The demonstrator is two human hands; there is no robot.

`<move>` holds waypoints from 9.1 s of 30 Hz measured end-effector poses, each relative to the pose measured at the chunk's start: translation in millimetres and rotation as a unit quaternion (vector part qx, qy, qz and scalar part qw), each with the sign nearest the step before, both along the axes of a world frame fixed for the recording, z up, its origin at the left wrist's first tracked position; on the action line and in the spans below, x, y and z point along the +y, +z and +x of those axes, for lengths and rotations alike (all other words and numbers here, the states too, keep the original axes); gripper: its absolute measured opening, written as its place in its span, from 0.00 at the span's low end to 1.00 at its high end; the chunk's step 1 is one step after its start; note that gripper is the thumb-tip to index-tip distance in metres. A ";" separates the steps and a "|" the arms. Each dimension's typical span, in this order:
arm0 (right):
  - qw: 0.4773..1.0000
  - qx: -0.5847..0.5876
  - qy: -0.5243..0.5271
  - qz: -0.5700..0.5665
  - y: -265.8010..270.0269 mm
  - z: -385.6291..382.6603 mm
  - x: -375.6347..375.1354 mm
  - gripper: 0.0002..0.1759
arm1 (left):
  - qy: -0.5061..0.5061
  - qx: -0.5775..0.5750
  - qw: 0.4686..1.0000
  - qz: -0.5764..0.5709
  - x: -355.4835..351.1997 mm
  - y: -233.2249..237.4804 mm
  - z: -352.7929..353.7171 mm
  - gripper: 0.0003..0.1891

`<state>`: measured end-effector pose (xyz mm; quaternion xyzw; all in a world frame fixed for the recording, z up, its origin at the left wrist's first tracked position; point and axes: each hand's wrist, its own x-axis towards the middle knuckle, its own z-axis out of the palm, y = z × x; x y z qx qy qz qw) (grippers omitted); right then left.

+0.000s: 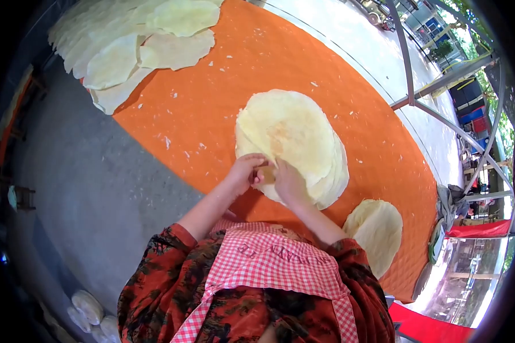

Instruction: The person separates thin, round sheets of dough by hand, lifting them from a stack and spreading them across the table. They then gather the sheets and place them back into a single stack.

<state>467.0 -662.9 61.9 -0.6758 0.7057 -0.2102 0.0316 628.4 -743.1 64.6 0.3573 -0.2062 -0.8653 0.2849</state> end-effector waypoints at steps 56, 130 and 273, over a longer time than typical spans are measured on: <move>0.973 -0.112 0.023 0.199 73.8 -188.0 -83.4 0.12 | 0.088 -0.456 0.841 -0.276 45.0 -73.7 -46.5 0.17; 0.994 0.069 -0.046 0.065 295.9 -170.0 -130.5 0.08 | -0.100 -0.348 0.849 -0.386 28.5 -40.8 -17.4 0.29; 0.982 0.010 -0.087 0.170 1.4 -91.2 45.0 0.12 | -0.027 0.113 0.991 0.068 51.1 -57.1 -43.1 0.25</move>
